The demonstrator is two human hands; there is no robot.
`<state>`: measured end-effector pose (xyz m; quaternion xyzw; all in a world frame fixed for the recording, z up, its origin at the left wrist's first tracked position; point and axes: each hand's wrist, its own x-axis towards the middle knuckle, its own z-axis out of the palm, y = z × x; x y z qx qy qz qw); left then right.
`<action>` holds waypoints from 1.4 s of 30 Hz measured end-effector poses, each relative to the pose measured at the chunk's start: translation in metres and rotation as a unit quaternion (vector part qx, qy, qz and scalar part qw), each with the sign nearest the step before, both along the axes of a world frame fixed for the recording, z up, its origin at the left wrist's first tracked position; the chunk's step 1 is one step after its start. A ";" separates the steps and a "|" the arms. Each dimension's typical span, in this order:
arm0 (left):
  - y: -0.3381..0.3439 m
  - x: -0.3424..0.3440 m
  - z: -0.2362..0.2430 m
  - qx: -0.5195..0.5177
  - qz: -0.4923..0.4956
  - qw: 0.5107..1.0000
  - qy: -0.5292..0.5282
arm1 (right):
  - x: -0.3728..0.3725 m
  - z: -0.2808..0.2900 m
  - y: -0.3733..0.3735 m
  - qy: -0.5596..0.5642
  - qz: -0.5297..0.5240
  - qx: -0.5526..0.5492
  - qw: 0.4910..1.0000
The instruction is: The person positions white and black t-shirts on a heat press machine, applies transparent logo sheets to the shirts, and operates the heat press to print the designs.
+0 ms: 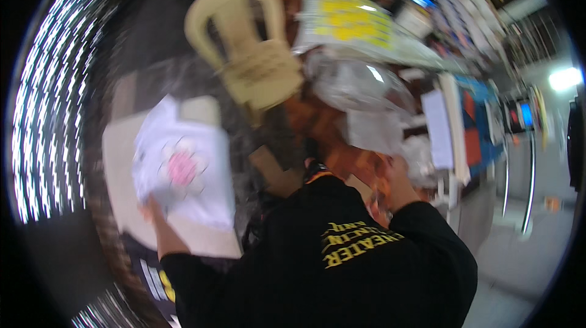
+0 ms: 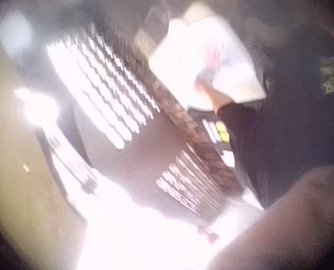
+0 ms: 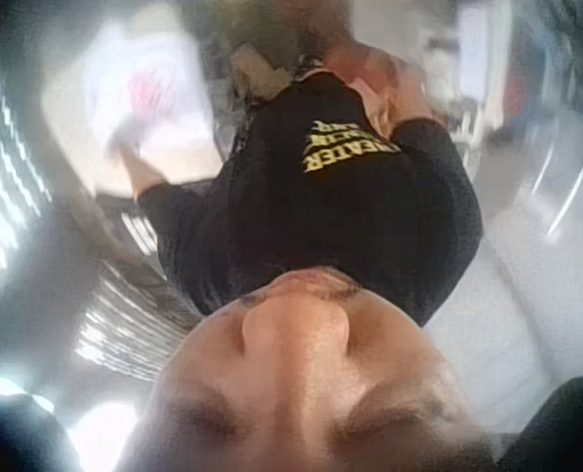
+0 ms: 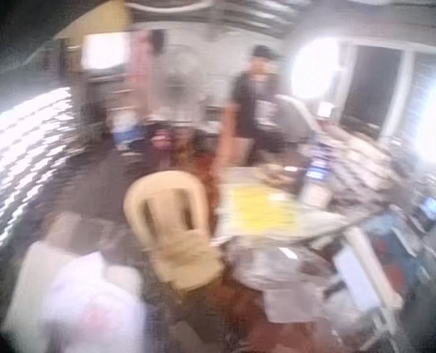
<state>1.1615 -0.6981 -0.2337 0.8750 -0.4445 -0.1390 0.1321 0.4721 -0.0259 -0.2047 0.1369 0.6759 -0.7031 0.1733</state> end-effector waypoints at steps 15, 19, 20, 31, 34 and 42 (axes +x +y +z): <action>0.159 -0.303 0.138 -0.123 -0.310 0.939 0.086 | -0.165 0.064 -0.098 -0.139 -0.011 -0.136 0.981; 0.210 -0.333 0.118 -0.109 -0.326 0.934 0.093 | -0.246 0.008 -0.117 -0.078 -0.171 0.036 0.981; 0.221 -0.339 0.115 -0.106 -0.366 0.922 0.069 | -0.250 -0.014 -0.115 -0.051 -0.067 0.213 0.973; 0.310 -0.379 0.203 0.156 -0.466 0.868 0.068 | -0.282 -0.088 -0.224 0.058 0.450 0.541 0.708; 0.307 -0.404 0.207 0.197 -0.469 0.858 0.077 | -0.271 -0.144 -0.222 0.066 0.442 0.558 0.699; 0.322 -0.452 0.211 0.246 -0.600 0.753 0.114 | -0.239 0.011 -0.231 0.040 0.590 0.571 0.569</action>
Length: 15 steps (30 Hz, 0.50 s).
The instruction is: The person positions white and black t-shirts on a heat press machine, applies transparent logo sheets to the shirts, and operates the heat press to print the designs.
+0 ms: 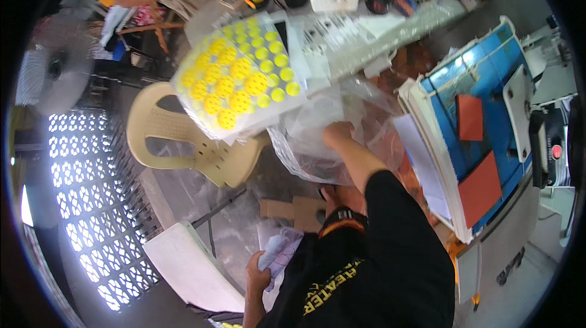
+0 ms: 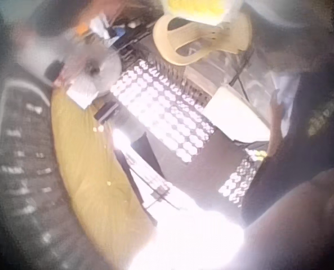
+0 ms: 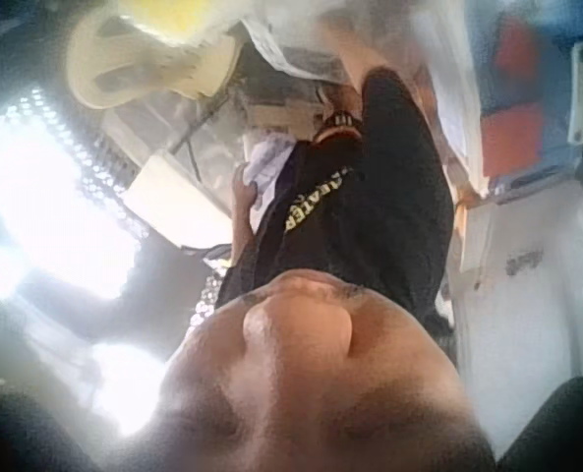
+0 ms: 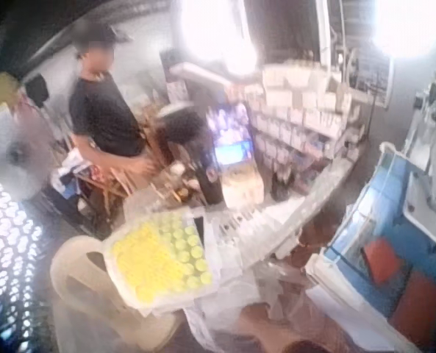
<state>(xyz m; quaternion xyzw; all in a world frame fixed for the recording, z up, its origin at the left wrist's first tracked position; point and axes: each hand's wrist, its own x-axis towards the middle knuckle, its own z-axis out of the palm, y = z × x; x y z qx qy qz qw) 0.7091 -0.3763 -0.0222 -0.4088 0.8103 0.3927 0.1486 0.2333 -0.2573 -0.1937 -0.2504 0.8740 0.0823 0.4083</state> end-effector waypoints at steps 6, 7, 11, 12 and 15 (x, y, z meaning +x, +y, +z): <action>0.056 -0.098 0.051 0.061 -0.092 0.982 0.156 | 0.119 0.122 0.054 -0.089 0.254 -0.504 0.821; 0.063 -0.103 0.057 0.091 -0.100 0.972 0.191 | 0.157 0.124 0.075 -0.025 0.290 -0.491 0.821; 0.089 -0.096 0.085 0.090 -0.122 0.941 0.302 | 0.234 0.067 0.163 0.078 0.157 -0.549 0.817; 0.093 -0.093 0.086 0.068 -0.166 0.930 0.321 | 0.245 0.070 0.193 0.094 0.048 -0.601 0.792; 0.109 -0.089 0.080 0.042 -0.287 0.888 0.356 | 0.292 0.110 0.296 0.163 -0.187 -0.508 0.825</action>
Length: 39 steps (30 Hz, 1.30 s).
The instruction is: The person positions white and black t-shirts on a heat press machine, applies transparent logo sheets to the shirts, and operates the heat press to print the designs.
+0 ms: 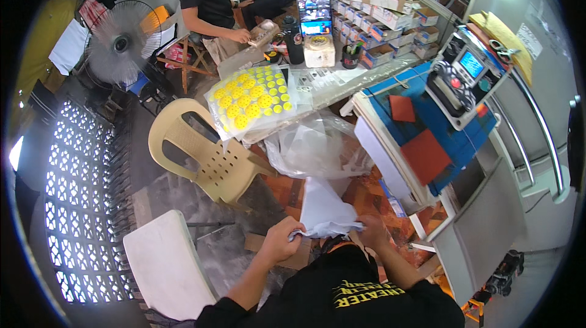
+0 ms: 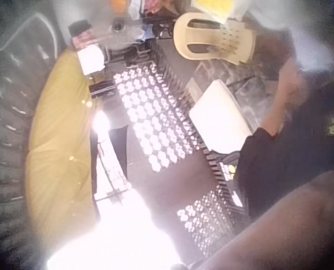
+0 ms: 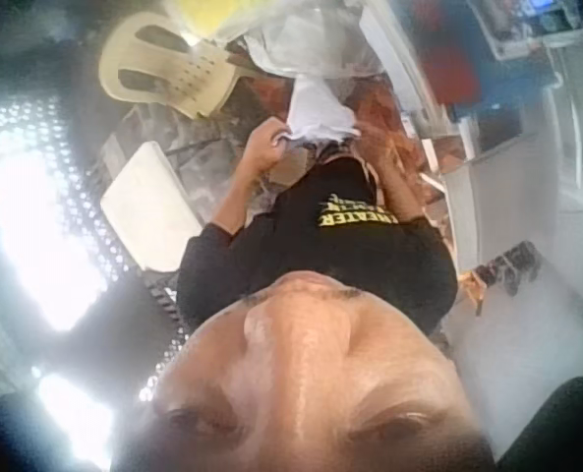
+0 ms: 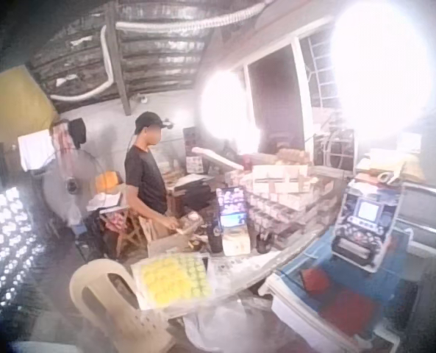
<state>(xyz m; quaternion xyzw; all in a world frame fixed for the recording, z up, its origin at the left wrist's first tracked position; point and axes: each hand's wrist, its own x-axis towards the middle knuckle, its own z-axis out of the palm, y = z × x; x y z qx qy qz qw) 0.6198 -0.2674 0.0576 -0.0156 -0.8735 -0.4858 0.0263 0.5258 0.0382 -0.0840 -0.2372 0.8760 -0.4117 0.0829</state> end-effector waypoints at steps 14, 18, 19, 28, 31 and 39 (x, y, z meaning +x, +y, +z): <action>0.196 -0.093 0.071 0.150 -0.338 0.925 0.084 | 0.195 0.178 0.312 -0.139 -0.355 -0.093 0.920; 0.280 -0.123 0.105 0.183 -0.405 0.888 0.120 | 0.238 0.200 0.409 -0.014 -0.452 -0.165 0.877; 0.301 -0.129 0.114 0.175 -0.404 0.888 0.132 | 0.234 0.221 0.420 0.043 -0.464 -0.125 0.876; 0.533 -0.243 0.152 -0.057 -0.326 0.904 0.271 | 0.150 0.295 0.593 0.069 -0.568 0.206 0.794; 0.607 -0.292 0.085 -0.115 -0.330 0.904 0.246 | 0.116 0.243 0.652 0.087 -0.529 0.199 0.821; 0.687 -0.326 -0.042 -0.264 -0.269 0.904 0.203 | 0.081 0.105 0.704 0.010 -0.555 0.255 0.791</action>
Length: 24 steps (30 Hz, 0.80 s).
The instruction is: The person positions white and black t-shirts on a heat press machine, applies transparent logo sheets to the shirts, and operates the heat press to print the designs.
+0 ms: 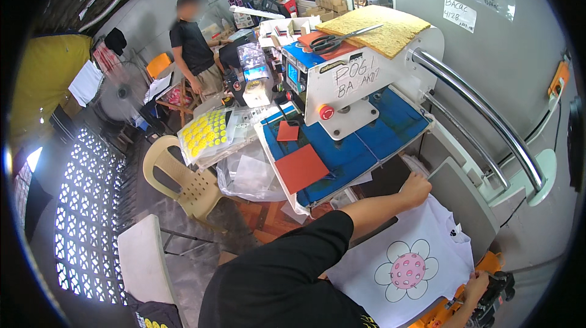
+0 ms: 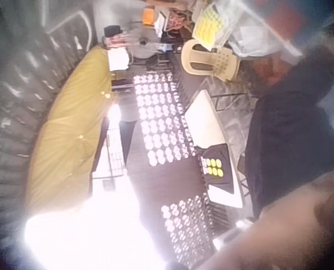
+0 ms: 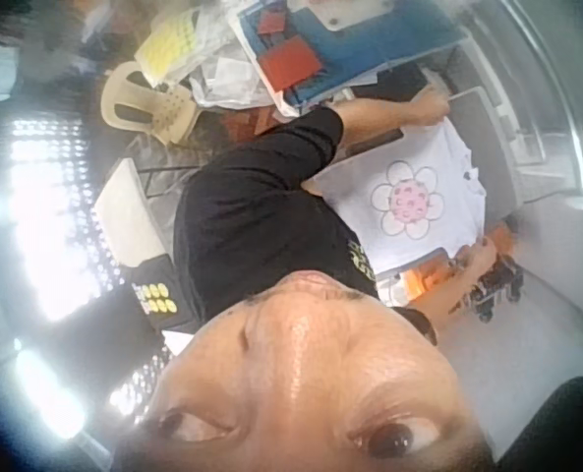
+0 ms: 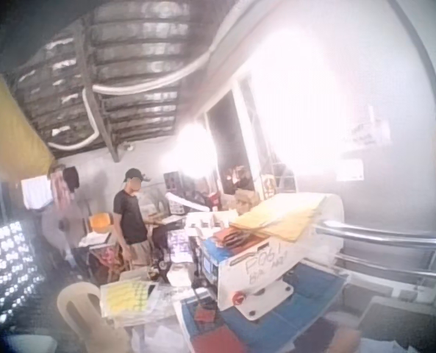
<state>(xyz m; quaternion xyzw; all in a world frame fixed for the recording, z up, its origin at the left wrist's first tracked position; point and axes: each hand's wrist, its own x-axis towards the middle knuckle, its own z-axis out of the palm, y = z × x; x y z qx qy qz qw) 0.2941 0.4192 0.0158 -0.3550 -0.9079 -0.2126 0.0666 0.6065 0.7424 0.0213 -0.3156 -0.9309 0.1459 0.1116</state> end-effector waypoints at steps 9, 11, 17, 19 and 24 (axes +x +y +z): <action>0.003 0.001 -0.002 -0.030 0.035 0.994 -0.097 | 0.002 -0.029 0.015 0.015 -0.049 -0.131 0.990; 0.001 0.000 0.003 -0.044 0.033 0.992 -0.115 | 0.007 -0.026 0.007 0.039 -0.068 -0.201 0.976; 0.003 -0.003 0.023 -0.103 -0.011 0.990 -0.100 | 0.032 -0.033 0.014 -0.008 -0.074 -0.215 0.974; 0.031 -0.026 0.003 -0.119 0.004 0.992 0.035 | 0.034 -0.041 0.046 0.043 -0.055 -0.258 0.964; 0.050 -0.072 0.012 -0.060 0.038 0.996 -0.049 | -0.042 0.031 0.030 0.011 -0.153 -0.092 0.984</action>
